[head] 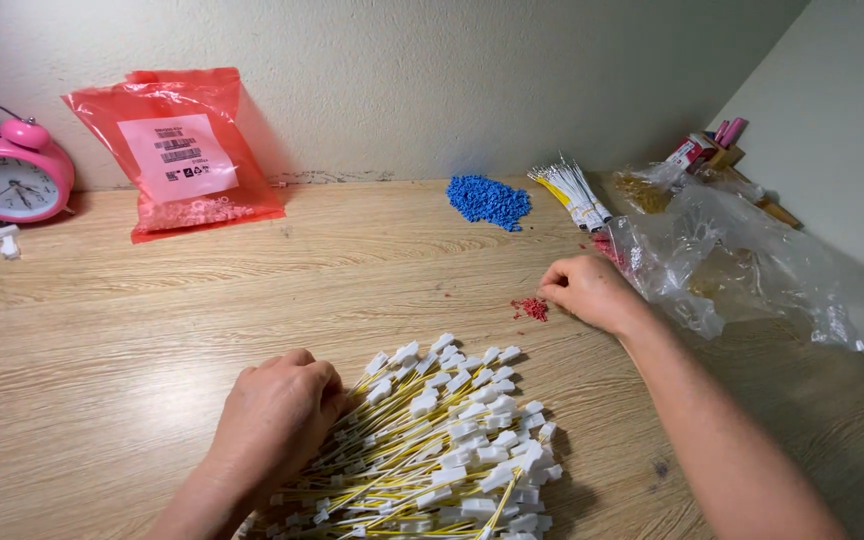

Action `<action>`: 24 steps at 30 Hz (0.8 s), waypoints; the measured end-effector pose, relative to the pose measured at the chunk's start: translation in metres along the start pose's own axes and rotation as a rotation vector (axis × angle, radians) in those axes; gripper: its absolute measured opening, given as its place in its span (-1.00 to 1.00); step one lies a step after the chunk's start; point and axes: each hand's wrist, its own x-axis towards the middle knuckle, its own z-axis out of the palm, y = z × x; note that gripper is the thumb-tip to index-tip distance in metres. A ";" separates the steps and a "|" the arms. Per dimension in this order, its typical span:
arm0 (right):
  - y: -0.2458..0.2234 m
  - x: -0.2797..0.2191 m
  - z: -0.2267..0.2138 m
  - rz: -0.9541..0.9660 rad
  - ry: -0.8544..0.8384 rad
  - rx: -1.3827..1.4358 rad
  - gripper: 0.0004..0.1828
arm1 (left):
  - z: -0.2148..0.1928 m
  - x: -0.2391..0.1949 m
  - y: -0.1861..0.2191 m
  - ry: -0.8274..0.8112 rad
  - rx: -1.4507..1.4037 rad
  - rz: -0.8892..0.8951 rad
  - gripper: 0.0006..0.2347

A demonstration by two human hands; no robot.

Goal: Assembling small electronic wire harnesses by attaching plastic connectors to wires

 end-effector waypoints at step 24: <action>-0.160 -0.042 0.008 -0.207 -0.619 0.274 -0.44 | -0.005 -0.003 -0.005 0.132 -0.463 -0.089 -0.89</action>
